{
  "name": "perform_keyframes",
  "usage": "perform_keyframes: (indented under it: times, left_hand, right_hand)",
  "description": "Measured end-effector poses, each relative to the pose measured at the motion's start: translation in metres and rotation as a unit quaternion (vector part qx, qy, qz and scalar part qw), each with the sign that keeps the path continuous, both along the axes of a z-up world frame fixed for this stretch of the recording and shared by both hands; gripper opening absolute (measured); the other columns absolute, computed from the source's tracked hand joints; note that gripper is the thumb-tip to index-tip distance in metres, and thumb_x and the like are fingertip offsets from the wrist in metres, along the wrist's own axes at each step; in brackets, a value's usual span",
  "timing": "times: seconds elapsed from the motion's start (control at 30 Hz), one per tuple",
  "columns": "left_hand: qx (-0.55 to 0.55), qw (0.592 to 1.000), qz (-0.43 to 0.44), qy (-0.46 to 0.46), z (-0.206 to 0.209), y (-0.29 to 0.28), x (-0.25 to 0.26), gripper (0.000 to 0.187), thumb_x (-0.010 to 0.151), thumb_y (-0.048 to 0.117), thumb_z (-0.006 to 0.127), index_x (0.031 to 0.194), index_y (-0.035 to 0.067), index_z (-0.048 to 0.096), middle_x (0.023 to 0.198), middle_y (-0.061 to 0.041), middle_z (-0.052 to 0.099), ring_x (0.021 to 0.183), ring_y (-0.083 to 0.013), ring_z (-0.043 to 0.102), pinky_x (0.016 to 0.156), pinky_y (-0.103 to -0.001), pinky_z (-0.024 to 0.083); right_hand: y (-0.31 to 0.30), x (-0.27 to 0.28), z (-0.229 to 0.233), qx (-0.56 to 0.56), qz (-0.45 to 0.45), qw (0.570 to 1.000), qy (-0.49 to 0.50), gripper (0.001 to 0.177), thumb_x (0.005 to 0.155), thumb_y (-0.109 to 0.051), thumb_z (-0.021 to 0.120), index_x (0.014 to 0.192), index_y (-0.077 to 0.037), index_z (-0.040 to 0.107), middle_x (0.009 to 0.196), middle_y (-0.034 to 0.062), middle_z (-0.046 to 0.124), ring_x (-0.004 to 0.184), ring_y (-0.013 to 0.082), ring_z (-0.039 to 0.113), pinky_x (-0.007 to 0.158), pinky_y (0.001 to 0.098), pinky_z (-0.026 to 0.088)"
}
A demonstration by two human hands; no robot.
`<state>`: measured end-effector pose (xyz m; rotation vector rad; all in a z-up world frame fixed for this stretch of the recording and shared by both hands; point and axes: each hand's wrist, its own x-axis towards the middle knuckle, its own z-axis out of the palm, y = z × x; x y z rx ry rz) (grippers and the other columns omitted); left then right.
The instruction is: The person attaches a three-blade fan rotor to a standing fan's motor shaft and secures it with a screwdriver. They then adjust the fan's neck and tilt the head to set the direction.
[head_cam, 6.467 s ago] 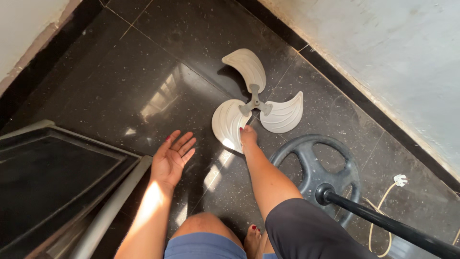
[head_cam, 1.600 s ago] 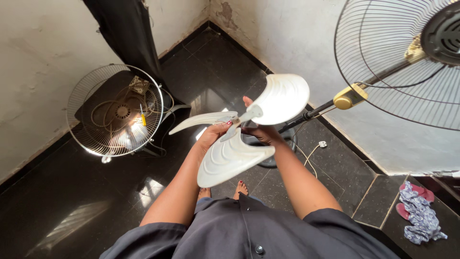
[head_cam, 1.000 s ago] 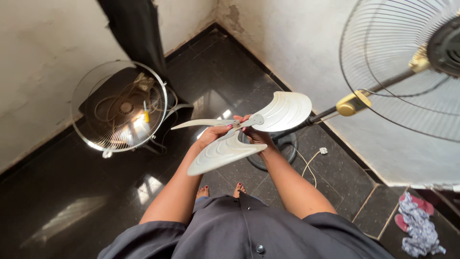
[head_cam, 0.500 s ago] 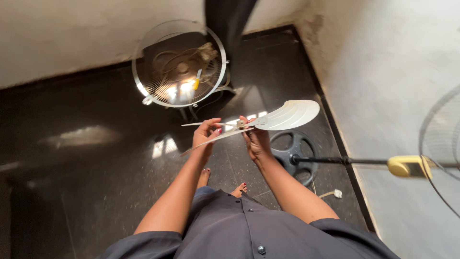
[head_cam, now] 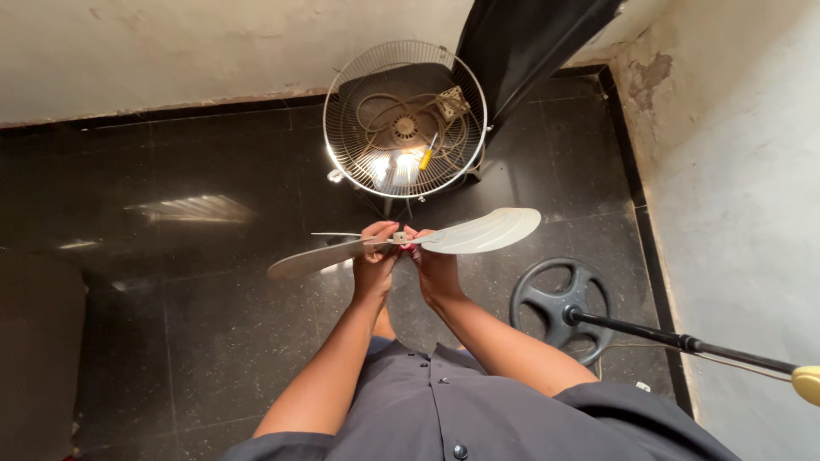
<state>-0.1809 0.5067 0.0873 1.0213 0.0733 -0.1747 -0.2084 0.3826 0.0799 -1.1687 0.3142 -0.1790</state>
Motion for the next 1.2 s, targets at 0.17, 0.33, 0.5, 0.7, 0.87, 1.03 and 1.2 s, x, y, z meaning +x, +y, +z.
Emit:
perform_keyframes:
  times: [0.17,0.33,0.5,0.7,0.87,1.03,1.2]
  left_hand:
    - [0.079,0.996,-0.031,0.013,-0.013,0.013,0.021,0.036,0.088,-0.003,0.074,0.123,0.0,0.07,0.113,-0.006,0.071,0.097,-0.0149,0.066,0.088,-0.028,0.055]
    - [0.025,0.996,-0.087,-0.005,-0.016,0.002,0.032,0.027,0.09,-0.001,0.073,0.117,0.0,0.069,0.105,-0.008,0.075,0.098,-0.015,0.071,0.089,-0.028,0.057]
    - [0.166,0.976,-0.135,-0.034,-0.002,-0.029,0.029,0.028,0.089,0.002,0.071,0.117,0.0,0.075,0.102,-0.007,0.076,0.094,-0.0153,0.071,0.084,-0.028,0.057]
    - [0.205,0.922,-0.297,-0.142,0.038,-0.119,-0.01,0.029,0.09,0.002,0.072,0.118,0.001,0.076,0.092,-0.007,0.078,0.086,-0.0123,0.067,0.08,-0.029,0.054]
    - [0.143,0.883,-0.341,-0.289,0.079,-0.219,-0.081,0.018,0.087,0.004,0.074,0.104,0.002,0.078,0.092,-0.009,0.077,0.084,-0.016,0.073,0.078,-0.029,0.056]
    - [0.145,0.817,-0.334,-0.447,0.124,-0.314,-0.163,0.013,0.084,0.01,0.085,0.094,0.003,0.08,0.085,-0.015,0.075,0.076,-0.0287,0.07,0.072,-0.033,0.053]
    - [-0.011,0.815,-0.345,-0.465,0.164,-0.406,-0.251,0.023,0.083,0.008,0.081,0.104,0.0,0.077,0.095,-0.014,0.077,0.08,-0.0271,0.071,0.075,-0.034,0.053]
  right_hand:
    - [0.015,0.016,0.009,0.056,0.005,0.998,-0.021,0.014,0.094,0.007,0.069,0.102,0.003,0.059,0.104,0.0099,0.066,0.128,0.0284,0.065,0.106,0.0368,0.051]
    - [0.0,0.003,0.03,0.068,-0.023,0.997,0.022,0.019,0.091,0.008,0.068,0.108,0.0,0.064,0.11,0.0079,0.069,0.11,0.0194,0.065,0.099,0.033,0.053]
    - [-0.028,-0.027,0.05,-0.046,-0.054,0.993,0.09,0.023,0.091,0.001,0.069,0.114,-0.001,0.07,0.106,0.004,0.068,0.102,0.0135,0.063,0.091,0.0295,0.054]
    - [-0.092,-0.095,0.055,-0.035,-0.267,0.959,0.089,0.014,0.09,-0.002,0.074,0.103,0.003,0.071,0.099,0.0064,0.072,0.095,0.0143,0.068,0.087,0.0285,0.055]
    - [-0.175,-0.196,0.055,-0.076,-0.389,0.918,0.021,0.012,0.094,-0.004,0.072,0.104,0.002,0.074,0.104,0.007,0.074,0.095,0.0136,0.068,0.087,0.0273,0.053]
    - [-0.246,-0.295,0.068,-0.116,-0.514,0.847,-0.073,0.019,0.09,0.004,0.077,0.108,0.001,0.071,0.102,0.0086,0.073,0.094,0.015,0.067,0.089,0.0284,0.054]
    - [-0.313,-0.38,0.117,-0.129,-0.547,0.819,-0.11,0.025,0.083,0.002,0.078,0.107,-0.001,0.072,0.104,0.0075,0.074,0.099,0.0157,0.069,0.093,0.0308,0.054]
